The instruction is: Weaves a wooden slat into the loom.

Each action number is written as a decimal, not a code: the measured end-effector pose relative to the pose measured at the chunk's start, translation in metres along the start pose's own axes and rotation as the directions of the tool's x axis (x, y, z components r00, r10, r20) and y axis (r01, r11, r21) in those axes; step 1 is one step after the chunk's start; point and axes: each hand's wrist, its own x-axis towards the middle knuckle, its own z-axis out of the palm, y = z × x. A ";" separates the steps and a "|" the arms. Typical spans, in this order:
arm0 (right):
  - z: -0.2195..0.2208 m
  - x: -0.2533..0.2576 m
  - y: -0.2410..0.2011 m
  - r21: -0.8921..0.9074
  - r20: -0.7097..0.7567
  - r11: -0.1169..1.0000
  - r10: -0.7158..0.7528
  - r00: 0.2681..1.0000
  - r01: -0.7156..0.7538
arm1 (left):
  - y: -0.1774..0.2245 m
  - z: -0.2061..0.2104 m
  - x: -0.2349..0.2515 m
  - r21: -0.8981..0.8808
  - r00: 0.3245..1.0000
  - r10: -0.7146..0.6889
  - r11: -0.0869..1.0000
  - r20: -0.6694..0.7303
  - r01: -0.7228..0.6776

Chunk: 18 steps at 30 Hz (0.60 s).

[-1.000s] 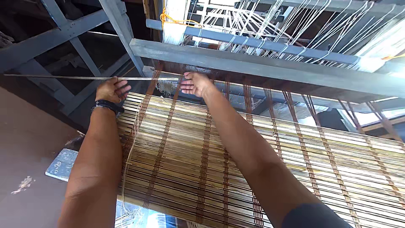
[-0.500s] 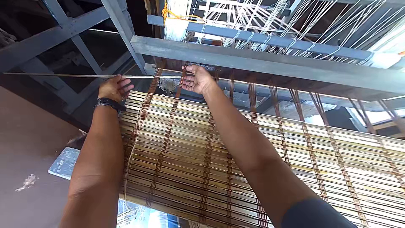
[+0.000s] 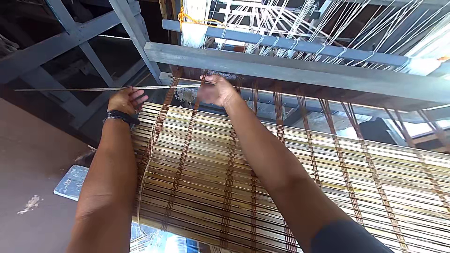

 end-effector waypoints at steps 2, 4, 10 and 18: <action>0.000 0.000 0.001 -0.005 -0.004 1.000 -0.001 1.000 0.001 | -0.001 -0.001 0.003 -0.013 1.000 -0.009 1.000 -0.001 0.009; 0.001 -0.001 0.002 -0.010 -0.006 1.000 -0.002 1.000 0.002 | -0.002 0.000 0.004 -0.041 1.000 -0.006 0.999 0.004 0.006; 0.001 -0.004 0.003 -0.037 -0.008 0.999 -0.013 1.000 0.013 | -0.002 0.012 -0.001 -0.031 0.996 0.039 0.999 0.082 -0.036; -0.002 -0.015 -0.003 -0.379 -0.058 0.923 -0.090 0.994 0.061 | -0.005 0.025 -0.004 0.136 0.980 0.056 0.987 0.193 -0.084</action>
